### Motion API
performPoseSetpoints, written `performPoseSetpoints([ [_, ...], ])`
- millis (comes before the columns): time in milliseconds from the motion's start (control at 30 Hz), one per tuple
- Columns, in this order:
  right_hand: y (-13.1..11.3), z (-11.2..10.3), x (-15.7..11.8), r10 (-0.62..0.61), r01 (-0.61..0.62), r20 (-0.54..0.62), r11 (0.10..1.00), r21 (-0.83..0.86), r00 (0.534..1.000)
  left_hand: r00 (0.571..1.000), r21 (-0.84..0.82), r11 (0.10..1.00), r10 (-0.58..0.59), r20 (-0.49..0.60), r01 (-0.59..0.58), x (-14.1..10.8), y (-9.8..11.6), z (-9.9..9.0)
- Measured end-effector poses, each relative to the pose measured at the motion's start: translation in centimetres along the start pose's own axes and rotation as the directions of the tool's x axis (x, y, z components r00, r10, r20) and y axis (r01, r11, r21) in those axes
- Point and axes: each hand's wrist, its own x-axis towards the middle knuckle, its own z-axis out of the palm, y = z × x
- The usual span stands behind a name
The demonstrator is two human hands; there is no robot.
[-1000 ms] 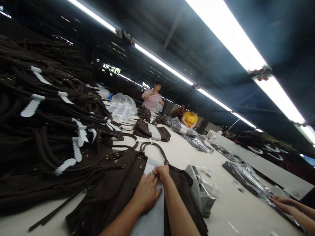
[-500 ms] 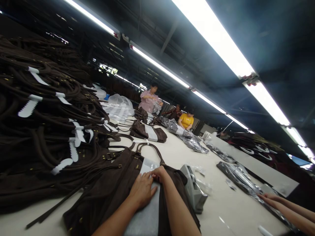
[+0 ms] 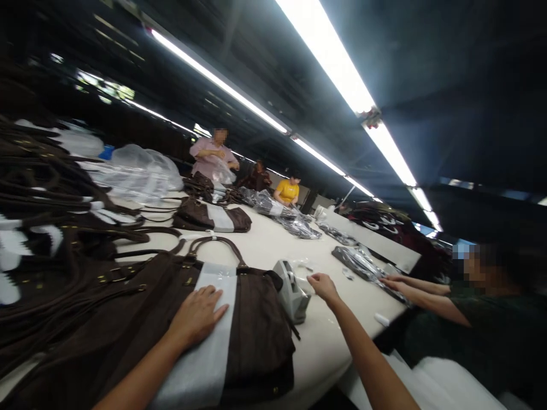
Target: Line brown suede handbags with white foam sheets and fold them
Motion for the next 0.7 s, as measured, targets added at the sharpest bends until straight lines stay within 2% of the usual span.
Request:
performPoseSetpoints([
  [67,2.1,-0.7,0.1,0.072,-0.076,0.088,0.996,0.041,0.993,1.000,0.008,1.000,0.014,0.019,-0.014,0.5,-0.3,0.2],
  [167,3.9,-0.2,0.3,0.148,-0.171,0.198,0.979,0.107,0.969,0.999,0.026,0.999,0.021,0.034,-0.022,0.9,-0.7,0.6],
  [400,4.2,1.3,2.5,0.174,-0.245,0.322,0.950,0.195,0.930,0.997,0.069,0.997,-0.046,0.067,0.041,0.5,-0.3,0.2],
  [533,4.0,2.2,3.1,0.135,-0.227,0.336,0.941,0.251,0.932,0.993,0.090,0.994,-0.076,0.092,0.068,0.5,-0.1,-0.1],
  [633,3.6,2.1,2.7,0.050,-0.148,0.292,0.935,0.323,0.955,0.995,0.082,0.994,-0.075,0.066,0.070,0.3,-0.1,0.0],
  [700,3.3,1.3,2.3,-0.028,-0.075,0.258,0.921,0.382,0.966,0.996,0.077,0.994,-0.077,0.049,0.073,0.2,-0.2,0.1],
])
